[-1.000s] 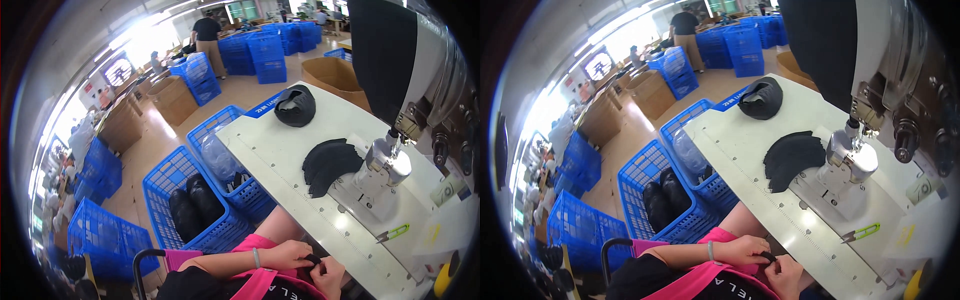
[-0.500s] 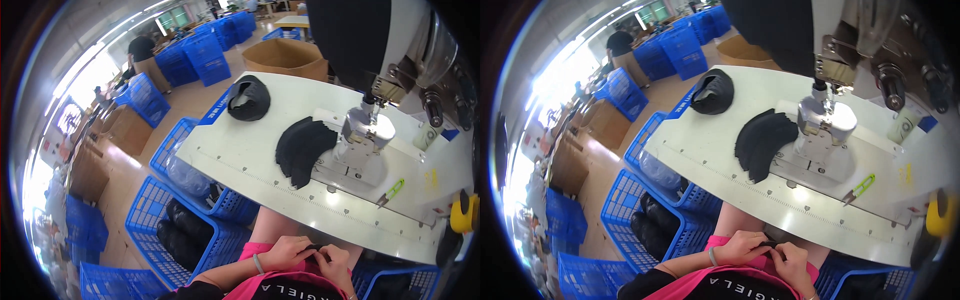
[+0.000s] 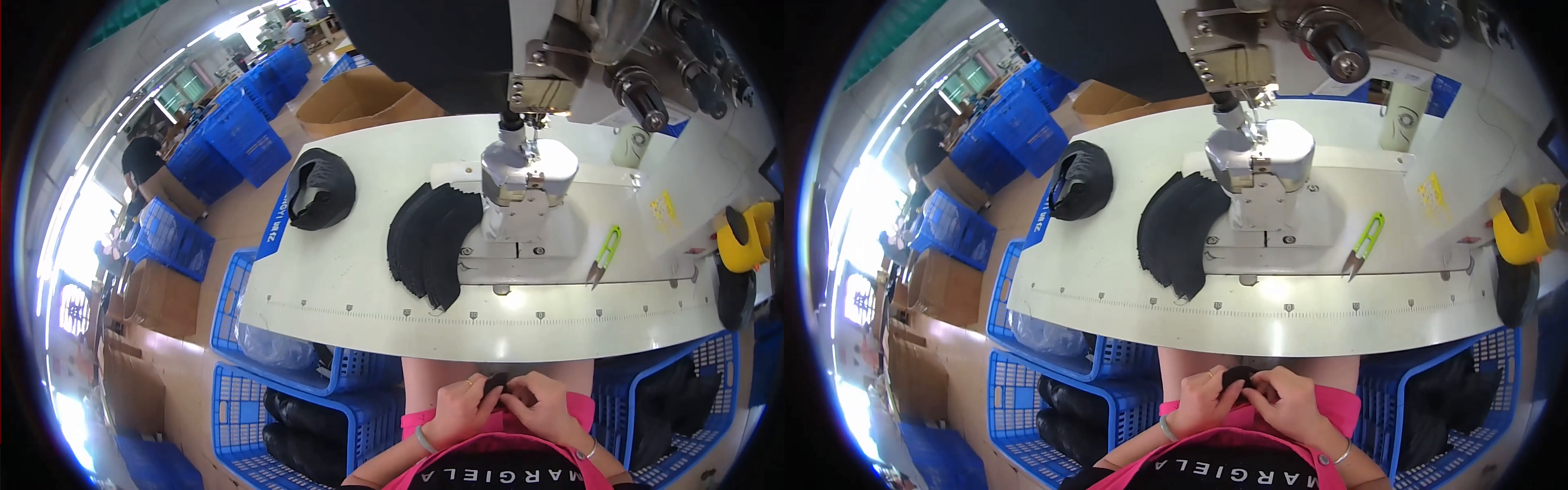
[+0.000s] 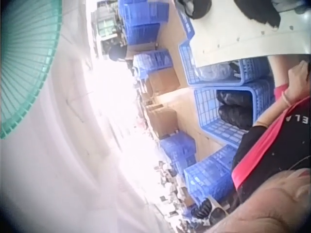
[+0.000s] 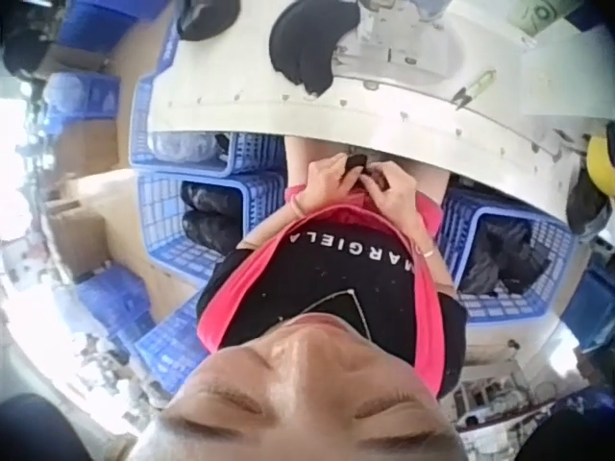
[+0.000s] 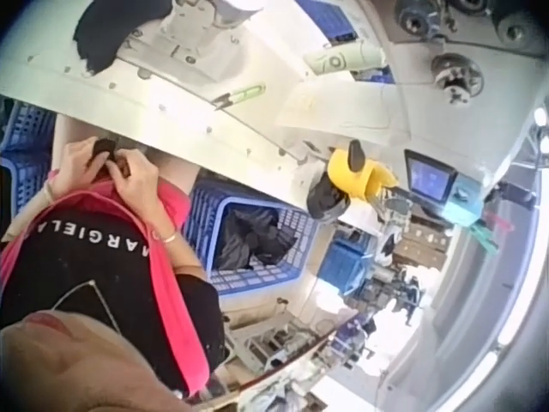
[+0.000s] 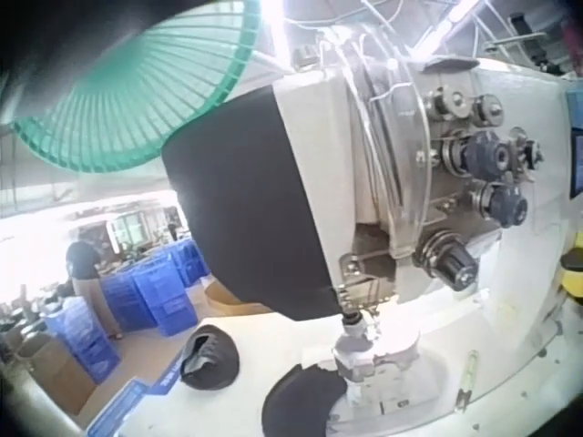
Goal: The recorder uses an industrial sewing machine to stitch together components of a shoe upper.
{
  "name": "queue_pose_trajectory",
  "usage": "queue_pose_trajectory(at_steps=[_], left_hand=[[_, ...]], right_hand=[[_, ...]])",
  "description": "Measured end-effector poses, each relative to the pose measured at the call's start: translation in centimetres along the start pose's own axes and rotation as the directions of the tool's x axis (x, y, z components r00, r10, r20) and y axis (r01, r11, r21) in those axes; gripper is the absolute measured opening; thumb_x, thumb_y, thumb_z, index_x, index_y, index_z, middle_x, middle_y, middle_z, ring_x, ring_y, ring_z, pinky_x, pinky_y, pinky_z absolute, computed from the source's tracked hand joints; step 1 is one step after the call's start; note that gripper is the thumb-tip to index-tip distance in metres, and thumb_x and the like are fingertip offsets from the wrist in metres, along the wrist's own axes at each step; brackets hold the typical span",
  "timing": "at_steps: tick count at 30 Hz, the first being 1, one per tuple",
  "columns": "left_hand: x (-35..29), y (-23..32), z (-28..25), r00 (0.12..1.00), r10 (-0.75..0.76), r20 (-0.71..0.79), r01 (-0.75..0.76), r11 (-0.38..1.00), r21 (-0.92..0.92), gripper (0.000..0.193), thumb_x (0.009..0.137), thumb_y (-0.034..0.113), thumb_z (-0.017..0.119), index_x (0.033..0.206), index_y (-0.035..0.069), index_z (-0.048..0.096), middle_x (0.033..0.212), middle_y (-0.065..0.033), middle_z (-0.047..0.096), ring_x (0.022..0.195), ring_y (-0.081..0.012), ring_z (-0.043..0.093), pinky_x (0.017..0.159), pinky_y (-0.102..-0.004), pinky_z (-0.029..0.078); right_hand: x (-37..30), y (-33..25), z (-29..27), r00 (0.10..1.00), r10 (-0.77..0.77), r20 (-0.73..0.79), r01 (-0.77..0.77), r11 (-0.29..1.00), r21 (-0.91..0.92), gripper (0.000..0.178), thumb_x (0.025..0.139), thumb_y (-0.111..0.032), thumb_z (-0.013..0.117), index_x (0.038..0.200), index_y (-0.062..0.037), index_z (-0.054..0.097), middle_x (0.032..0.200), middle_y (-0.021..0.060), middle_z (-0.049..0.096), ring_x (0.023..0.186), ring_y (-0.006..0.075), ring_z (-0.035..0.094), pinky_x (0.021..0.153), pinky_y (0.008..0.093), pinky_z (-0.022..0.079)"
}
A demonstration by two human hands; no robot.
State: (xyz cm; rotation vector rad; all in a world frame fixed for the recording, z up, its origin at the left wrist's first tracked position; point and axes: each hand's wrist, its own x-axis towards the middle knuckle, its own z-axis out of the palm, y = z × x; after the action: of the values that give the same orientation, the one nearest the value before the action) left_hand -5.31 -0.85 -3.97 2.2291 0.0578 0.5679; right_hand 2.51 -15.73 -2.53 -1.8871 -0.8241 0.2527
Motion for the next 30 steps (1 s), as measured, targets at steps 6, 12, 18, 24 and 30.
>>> queue_pose_trajectory(at_steps=[6, 12, 18, 24, 30], left_hand=[[-0.1, -0.6, -0.4, 0.994, 0.087, 0.064, -0.089, 0.996, 0.029, 0.010, 0.079, 0.009, 0.065, 0.084, 0.003, 0.058, 0.069, -0.0094, 0.057, 0.053, -0.0259, 0.057, 0.048, -0.0368, 0.045], [-0.2, -0.4, 0.2, 0.994, 0.095, 0.048, -0.099, 0.991, 0.092, 0.011, 0.078, 0.011, 0.067, 0.080, 0.004, 0.059, 0.067, -0.0084, 0.057, 0.052, -0.0255, 0.056, 0.048, -0.0355, 0.044], [-0.2, 0.0, 0.4, 0.996, 0.085, 0.020, -0.087, 0.978, 0.191, 0.011, 0.078, 0.012, 0.068, 0.077, 0.006, 0.059, 0.063, -0.0065, 0.055, 0.050, -0.0233, 0.055, 0.048, -0.0335, 0.043], [0.3, 0.6, 0.6, 0.979, 0.195, 0.053, -0.202, 0.952, 0.231, 0.013, 0.078, 0.012, 0.068, 0.074, 0.007, 0.057, 0.062, -0.0063, 0.053, 0.050, -0.0221, 0.054, 0.046, -0.0327, 0.042], [-0.3, 0.2, 1.2, 0.998, 0.030, 0.048, -0.039, 0.981, 0.192, 0.013, 0.079, 0.011, 0.067, 0.075, 0.006, 0.056, 0.056, -0.0101, 0.049, 0.048, -0.0285, 0.053, 0.046, -0.0383, 0.042]], right_hand=[[0.0, 0.7, 0.7, 0.998, -0.057, -0.008, 0.057, 0.998, 0.006, 0.009, 0.071, -0.003, 0.069, 0.077, -0.0013, 0.063, 0.064, 0.0083, 0.060, 0.051, 0.0178, 0.060, 0.047, 0.0285, 0.048], [-0.2, 1.0, 1.1, 0.993, -0.047, -0.105, 0.038, 0.996, -0.085, 0.009, 0.070, -0.002, 0.069, 0.075, -0.0016, 0.062, 0.062, 0.0079, 0.059, 0.051, 0.0179, 0.060, 0.047, 0.0287, 0.048], [-0.8, 1.1, 1.5, 0.973, -0.211, -0.096, 0.194, 0.968, -0.157, 0.011, 0.071, -0.005, 0.070, 0.078, -0.0032, 0.062, 0.063, 0.0083, 0.059, 0.051, 0.0225, 0.060, 0.045, 0.0323, 0.047], [-1.1, 1.2, 1.2, 0.969, -0.223, -0.108, 0.194, 0.954, -0.227, 0.014, 0.065, -0.005, 0.070, 0.071, -0.0048, 0.057, 0.062, 0.0083, 0.056, 0.050, 0.0261, 0.058, 0.043, 0.0349, 0.045], [-0.8, 1.3, 0.4, 0.948, -0.185, -0.259, 0.156, 0.980, -0.127, 0.014, 0.062, -0.002, 0.067, 0.066, -0.0051, 0.054, 0.058, 0.0084, 0.052, 0.045, 0.0235, 0.054, 0.041, 0.0322, 0.041]])
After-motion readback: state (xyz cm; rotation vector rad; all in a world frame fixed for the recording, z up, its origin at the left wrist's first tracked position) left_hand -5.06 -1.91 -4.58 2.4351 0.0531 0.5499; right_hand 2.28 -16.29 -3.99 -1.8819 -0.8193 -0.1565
